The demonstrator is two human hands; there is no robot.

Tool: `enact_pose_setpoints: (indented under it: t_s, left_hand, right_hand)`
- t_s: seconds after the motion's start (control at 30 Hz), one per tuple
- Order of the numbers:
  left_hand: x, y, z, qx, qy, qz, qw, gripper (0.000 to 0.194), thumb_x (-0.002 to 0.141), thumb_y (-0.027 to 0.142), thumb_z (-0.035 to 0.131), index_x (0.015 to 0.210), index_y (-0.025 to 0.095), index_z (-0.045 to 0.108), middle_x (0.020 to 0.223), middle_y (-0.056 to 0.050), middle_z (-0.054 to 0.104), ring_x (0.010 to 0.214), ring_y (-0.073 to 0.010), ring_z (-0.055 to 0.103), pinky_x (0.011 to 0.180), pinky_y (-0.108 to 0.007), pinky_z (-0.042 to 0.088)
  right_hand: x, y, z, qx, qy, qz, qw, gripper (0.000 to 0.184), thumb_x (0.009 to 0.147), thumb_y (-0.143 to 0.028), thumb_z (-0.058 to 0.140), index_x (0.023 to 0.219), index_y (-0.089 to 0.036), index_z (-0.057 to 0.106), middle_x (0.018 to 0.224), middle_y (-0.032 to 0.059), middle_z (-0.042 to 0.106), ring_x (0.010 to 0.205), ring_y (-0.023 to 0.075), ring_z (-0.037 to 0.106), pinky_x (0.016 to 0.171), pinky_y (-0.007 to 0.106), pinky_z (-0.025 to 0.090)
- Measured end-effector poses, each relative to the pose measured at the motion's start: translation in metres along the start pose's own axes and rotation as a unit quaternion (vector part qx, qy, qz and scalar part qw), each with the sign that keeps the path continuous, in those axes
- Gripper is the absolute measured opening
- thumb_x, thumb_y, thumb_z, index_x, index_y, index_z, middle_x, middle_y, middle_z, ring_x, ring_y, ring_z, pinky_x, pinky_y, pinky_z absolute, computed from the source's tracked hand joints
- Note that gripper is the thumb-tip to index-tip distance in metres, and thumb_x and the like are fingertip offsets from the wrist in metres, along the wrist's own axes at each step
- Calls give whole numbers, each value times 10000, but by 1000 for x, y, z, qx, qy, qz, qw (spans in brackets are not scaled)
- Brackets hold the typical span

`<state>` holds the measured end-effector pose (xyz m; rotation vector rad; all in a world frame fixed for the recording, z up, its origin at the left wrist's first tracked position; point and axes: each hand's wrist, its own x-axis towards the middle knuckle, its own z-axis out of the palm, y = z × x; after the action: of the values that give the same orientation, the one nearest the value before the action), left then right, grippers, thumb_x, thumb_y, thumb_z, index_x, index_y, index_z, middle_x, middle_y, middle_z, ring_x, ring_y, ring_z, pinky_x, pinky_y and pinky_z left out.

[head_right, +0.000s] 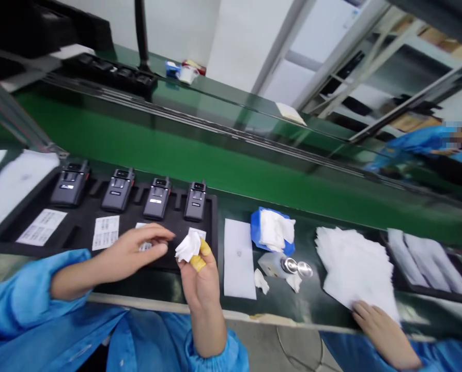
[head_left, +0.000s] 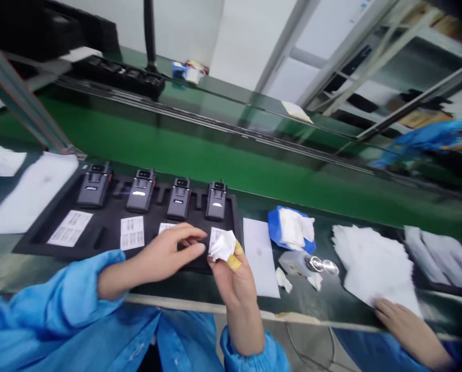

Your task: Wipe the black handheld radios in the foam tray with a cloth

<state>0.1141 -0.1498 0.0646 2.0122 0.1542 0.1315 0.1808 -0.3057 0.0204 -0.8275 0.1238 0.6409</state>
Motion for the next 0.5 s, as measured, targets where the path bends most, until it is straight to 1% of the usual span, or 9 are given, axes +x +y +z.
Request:
enact_pose_setpoints:
  t_s: [0.03, 0.1, 0.17, 0.2, 0.23, 0.3, 0.4, 0.43, 0.5]
  left_hand:
    - [3, 1, 8, -26, 3, 1, 1000, 218, 843, 300, 543, 989, 176, 647, 967, -44, 645, 836, -147, 620, 745, -247, 499]
    - [3, 3, 19, -43, 37, 23, 998, 133, 830, 260, 555, 869, 165, 639, 894, -38, 628, 805, -141, 606, 725, -244, 487]
    - [-2, 5, 20, -28, 72, 56, 995, 109, 832, 223, 541, 772, 162, 607, 858, -33, 614, 819, -141, 592, 754, -253, 468]
    - [-4, 7, 19, -17, 75, 68, 995, 110, 830, 205, 532, 748, 162, 591, 854, -30, 614, 825, -140, 588, 767, -257, 459]
    - [-5, 8, 17, -5, 69, 73, 995, 104, 821, 188, 527, 734, 163, 578, 850, -25, 616, 823, -138, 587, 769, -257, 452]
    - [-6, 12, 14, 20, 27, 55, 998, 86, 787, 169, 522, 708, 166, 556, 807, -8, 620, 764, -129, 582, 718, -245, 445]
    - [-1, 15, 14, 40, -41, -7, 998, 67, 751, 186, 515, 695, 169, 549, 685, 21, 594, 619, -110, 535, 564, -211, 401]
    - [1, 16, 16, 31, -54, -25, 998, 74, 751, 196, 510, 694, 168, 549, 663, 25, 584, 596, -107, 524, 540, -204, 390]
    - [5, 16, 18, 0, -59, -40, 997, 97, 768, 223, 503, 705, 167, 551, 652, 26, 580, 597, -106, 530, 542, -197, 403]
  right_hand:
    - [-1, 4, 4, 3, -3, 11, 1000, 319, 546, -250, 811, 835, -282, 681, 848, -38, 665, 751, 112, 563, 663, 250, 464]
    - [-3, 7, 6, -5, -20, 28, 999, 313, 550, -269, 808, 839, -278, 685, 860, -31, 670, 773, 124, 574, 689, 269, 480]
    - [-3, 4, 3, -29, -42, 37, 998, 295, 597, -331, 776, 873, -271, 691, 891, -7, 677, 796, 151, 585, 699, 306, 497]
    - [-3, 1, 1, -45, -51, 35, 997, 302, 624, -382, 752, 895, -263, 693, 919, 11, 678, 813, 167, 590, 697, 322, 504]
    - [-2, -2, -1, -64, -56, 27, 996, 333, 644, -439, 727, 917, -253, 693, 946, 29, 678, 828, 180, 593, 693, 329, 508]
    - [-1, -9, -5, -113, -67, 13, 991, 430, 639, -506, 715, 971, -234, 685, 941, 43, 674, 814, 181, 593, 677, 312, 505]
    - [-1, -15, -8, -184, -98, 42, 977, 505, 562, -401, 798, 1015, -222, 665, 804, 5, 659, 705, 139, 573, 638, 259, 475]
    - [-2, -16, -8, -197, -108, 61, 972, 489, 542, -356, 814, 988, -215, 671, 757, -8, 650, 673, 129, 564, 626, 249, 464]
    - [-5, -18, -10, -210, -111, 76, 969, 366, 538, -320, 817, 859, -197, 690, 691, -19, 639, 632, 118, 551, 608, 242, 448]
